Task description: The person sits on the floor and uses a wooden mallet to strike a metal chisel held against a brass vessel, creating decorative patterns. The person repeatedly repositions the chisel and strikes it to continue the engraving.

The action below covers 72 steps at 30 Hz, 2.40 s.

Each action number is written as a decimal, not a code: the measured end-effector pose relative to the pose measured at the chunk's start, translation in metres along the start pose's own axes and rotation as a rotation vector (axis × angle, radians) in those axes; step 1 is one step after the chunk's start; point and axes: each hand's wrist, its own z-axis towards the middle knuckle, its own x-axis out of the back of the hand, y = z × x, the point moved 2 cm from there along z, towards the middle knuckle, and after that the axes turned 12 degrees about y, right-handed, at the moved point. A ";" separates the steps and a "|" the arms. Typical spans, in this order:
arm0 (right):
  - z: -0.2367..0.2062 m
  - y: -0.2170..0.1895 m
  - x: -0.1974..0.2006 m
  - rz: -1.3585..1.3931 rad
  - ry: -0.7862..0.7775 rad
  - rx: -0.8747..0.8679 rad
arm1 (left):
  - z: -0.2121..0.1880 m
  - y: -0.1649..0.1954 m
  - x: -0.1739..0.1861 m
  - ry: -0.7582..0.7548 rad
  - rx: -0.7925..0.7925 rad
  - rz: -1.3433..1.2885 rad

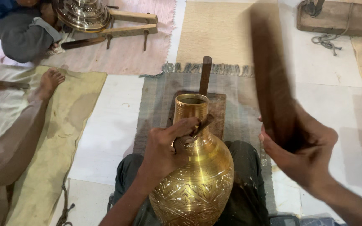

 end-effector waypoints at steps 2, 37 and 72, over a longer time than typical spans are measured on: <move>-0.001 0.003 -0.001 -0.641 -0.273 -0.279 | 0.000 -0.003 -0.004 -0.014 0.020 0.055; -0.249 0.150 0.038 -0.295 0.291 -1.550 | -0.012 -0.039 0.010 0.123 0.138 -0.267; 0.045 -0.039 -0.059 -0.958 -0.744 -0.501 | -0.011 -0.040 0.008 0.145 0.105 -0.351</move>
